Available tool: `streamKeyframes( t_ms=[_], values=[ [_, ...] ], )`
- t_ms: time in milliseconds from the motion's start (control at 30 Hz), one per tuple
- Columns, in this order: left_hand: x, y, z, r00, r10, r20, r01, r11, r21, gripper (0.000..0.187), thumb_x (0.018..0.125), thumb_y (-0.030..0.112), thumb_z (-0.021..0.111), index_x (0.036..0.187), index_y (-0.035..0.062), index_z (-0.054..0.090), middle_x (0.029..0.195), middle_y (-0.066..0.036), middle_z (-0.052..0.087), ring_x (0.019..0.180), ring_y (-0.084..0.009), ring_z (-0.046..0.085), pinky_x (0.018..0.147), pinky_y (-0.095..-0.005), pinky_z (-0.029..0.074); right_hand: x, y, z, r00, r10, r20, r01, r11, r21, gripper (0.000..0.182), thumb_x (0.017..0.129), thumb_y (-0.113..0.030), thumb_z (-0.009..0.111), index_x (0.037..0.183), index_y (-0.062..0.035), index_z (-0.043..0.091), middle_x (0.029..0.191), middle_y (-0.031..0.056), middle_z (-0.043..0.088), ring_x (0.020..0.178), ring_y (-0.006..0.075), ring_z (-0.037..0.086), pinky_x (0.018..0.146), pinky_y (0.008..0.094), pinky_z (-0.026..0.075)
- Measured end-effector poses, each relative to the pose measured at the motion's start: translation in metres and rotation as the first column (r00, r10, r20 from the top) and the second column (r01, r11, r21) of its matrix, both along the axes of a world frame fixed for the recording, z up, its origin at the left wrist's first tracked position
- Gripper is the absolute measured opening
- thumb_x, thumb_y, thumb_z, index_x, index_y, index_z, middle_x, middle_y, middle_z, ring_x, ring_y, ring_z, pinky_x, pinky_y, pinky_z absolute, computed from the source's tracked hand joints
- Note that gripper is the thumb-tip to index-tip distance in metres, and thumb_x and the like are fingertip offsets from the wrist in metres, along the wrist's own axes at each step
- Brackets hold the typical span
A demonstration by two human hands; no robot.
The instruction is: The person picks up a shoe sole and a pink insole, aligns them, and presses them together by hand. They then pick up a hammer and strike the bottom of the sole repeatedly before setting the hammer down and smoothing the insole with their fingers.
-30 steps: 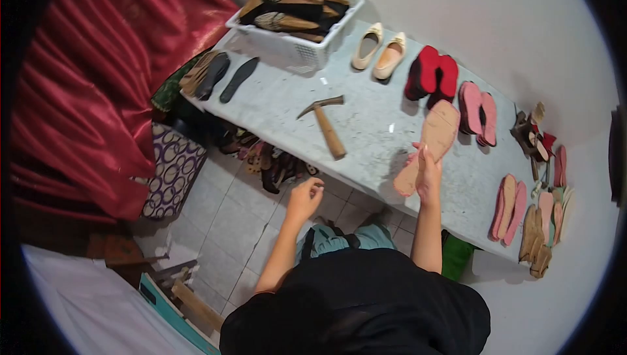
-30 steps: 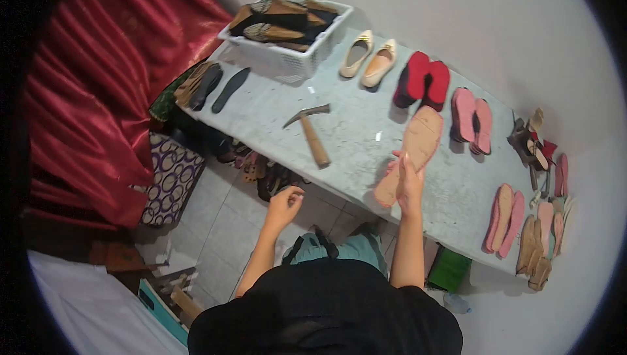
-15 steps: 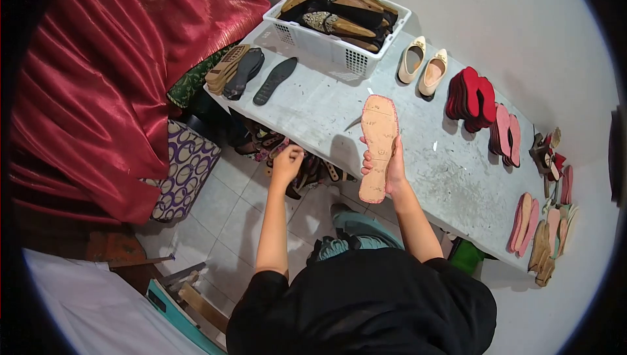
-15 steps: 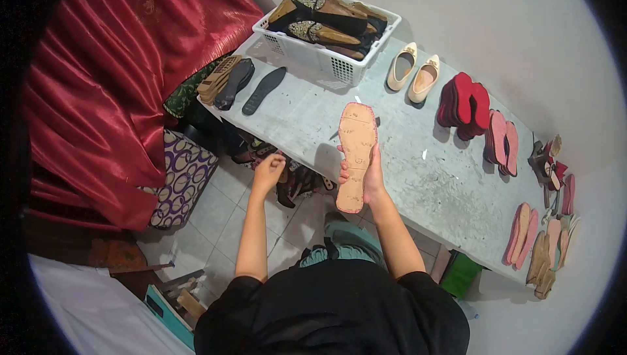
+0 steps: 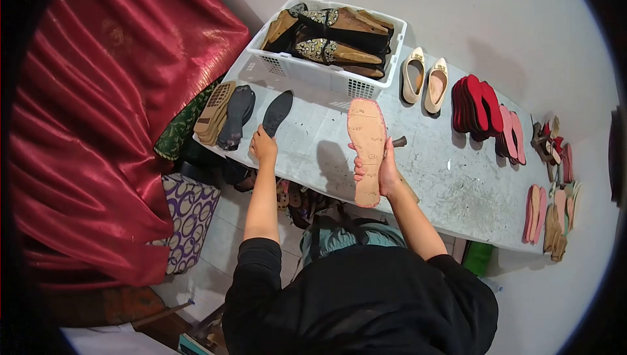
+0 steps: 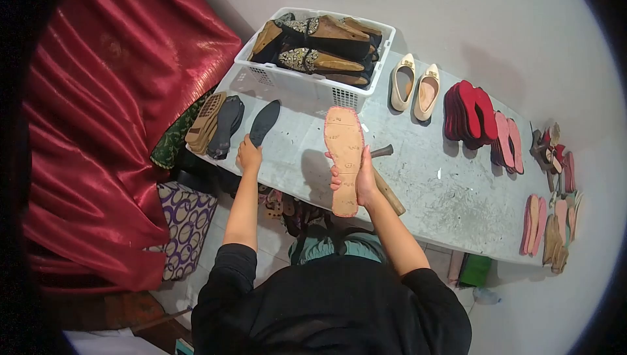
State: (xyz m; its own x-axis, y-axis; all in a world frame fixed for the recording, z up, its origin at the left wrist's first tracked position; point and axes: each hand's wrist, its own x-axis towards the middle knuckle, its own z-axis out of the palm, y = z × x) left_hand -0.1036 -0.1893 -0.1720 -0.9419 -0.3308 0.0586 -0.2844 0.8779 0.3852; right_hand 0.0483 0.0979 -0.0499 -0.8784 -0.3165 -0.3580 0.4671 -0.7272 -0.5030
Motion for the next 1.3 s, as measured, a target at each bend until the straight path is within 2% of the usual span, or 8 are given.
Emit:
streamKeyframes(
  t_ms=[167, 200, 267, 467, 633, 767, 1100, 1300],
  values=[
    [-0.013, -0.007, 0.038, 0.972, 0.034, 0.232, -0.045, 0.998, 0.045, 0.077, 0.066, 0.013, 0.075, 0.131, 0.0080, 0.034, 0.115, -0.015, 0.056, 0.104, -0.0285, 0.055, 0.087, -0.0401, 0.042, -0.009, -0.021, 0.002, 0.999, -0.037, -0.002, 0.038, 0.999, 0.025, 0.095, 0.076, -0.081, 0.016, 0.122, -0.0043, 0.047, 0.068, 0.0016, 0.046, 0.053, 0.0119, 0.039, 0.053, 0.0281, 0.038],
    [-0.024, -0.017, 0.021, 0.954, -0.140, 0.265, 0.042, 0.938, 0.344, 0.077, 0.064, 0.007, 0.072, 0.131, 0.0070, 0.034, 0.112, -0.015, 0.057, 0.097, -0.0267, 0.058, 0.078, -0.0399, 0.045, -0.008, -0.025, 0.003, 0.999, -0.053, 0.000, 0.053, 0.998, 0.025, 0.095, 0.076, -0.081, 0.016, 0.122, -0.0043, 0.047, 0.068, 0.0016, 0.046, 0.053, 0.0119, 0.039, 0.053, 0.0281, 0.038],
    [-0.041, -0.022, -0.020, 0.912, -0.305, 0.273, -0.022, 0.628, 0.778, 0.076, 0.065, -0.003, 0.059, 0.134, 0.0075, 0.029, 0.103, -0.015, 0.057, 0.088, -0.0245, 0.061, 0.061, -0.0363, 0.049, -0.007, -0.032, 0.002, 0.997, -0.079, 0.023, 0.078, 0.997, 0.012, 0.093, 0.077, -0.080, 0.015, 0.122, -0.0045, 0.047, 0.068, 0.0015, 0.046, 0.053, 0.0124, 0.041, 0.053, 0.0283, 0.039],
    [0.060, 0.037, 0.106, 0.885, -0.437, 0.161, -0.220, -0.088, 0.971, 0.069, 0.070, -0.011, 0.040, 0.132, 0.0104, 0.020, 0.111, -0.015, 0.050, 0.078, -0.0256, 0.058, 0.061, -0.0395, 0.053, -0.001, -0.049, 0.003, 0.992, -0.116, 0.041, 0.115, 0.993, 0.015, 0.091, 0.079, -0.078, 0.015, 0.121, -0.0045, 0.048, 0.067, 0.0016, 0.047, 0.054, 0.0136, 0.043, 0.052, 0.0294, 0.040],
    [0.106, 0.068, 0.142, 0.872, -0.489, -0.026, 0.158, 0.232, 0.960, 0.058, 0.077, 0.001, 0.051, 0.129, 0.0096, 0.027, 0.108, -0.014, 0.047, 0.080, -0.0192, 0.054, 0.068, -0.0311, 0.047, -0.001, -0.063, -0.012, 0.970, -0.244, 0.014, 0.242, 0.966, 0.087, 0.089, 0.080, -0.077, 0.014, 0.118, -0.0050, 0.049, 0.068, 0.0030, 0.049, 0.056, 0.0158, 0.049, 0.056, 0.0310, 0.044],
    [0.138, 0.098, 0.128, 0.592, -0.660, -0.463, 0.805, 0.498, 0.322, 0.056, 0.084, 0.019, 0.056, 0.132, 0.0010, 0.032, 0.123, -0.024, 0.040, 0.109, -0.0362, 0.041, 0.093, -0.0456, 0.033, -0.010, -0.082, -0.016, 0.930, -0.367, 0.024, 0.358, 0.919, 0.161, 0.083, 0.083, -0.073, 0.018, 0.121, -0.0058, 0.049, 0.096, 0.0082, 0.061, 0.086, 0.0182, 0.059, 0.076, 0.0337, 0.049],
    [0.175, 0.110, 0.148, 0.683, -0.689, -0.241, 0.720, 0.690, 0.069, 0.057, 0.087, 0.020, 0.050, 0.138, 0.0042, 0.028, 0.135, -0.030, 0.028, 0.101, -0.0394, 0.041, 0.089, -0.0497, 0.033, -0.009, -0.087, -0.018, 0.887, -0.386, -0.253, 0.383, 0.922, -0.061, 0.068, 0.091, -0.062, 0.019, 0.123, -0.0086, 0.048, 0.113, 0.0071, 0.058, 0.095, 0.0179, 0.057, 0.085, 0.0336, 0.047],
    [0.170, 0.115, 0.152, 0.747, -0.633, -0.203, 0.647, 0.763, 0.004, 0.054, 0.090, 0.023, 0.047, 0.139, 0.0082, 0.030, 0.139, -0.025, 0.027, 0.102, -0.0356, 0.040, 0.090, -0.0458, 0.030, -0.003, -0.094, 0.003, 0.903, -0.428, -0.032, 0.421, 0.899, -0.118, 0.068, 0.089, -0.064, 0.026, 0.121, -0.0090, 0.049, 0.109, 0.0073, 0.058, 0.095, 0.0182, 0.057, 0.085, 0.0322, 0.047]
  ],
)
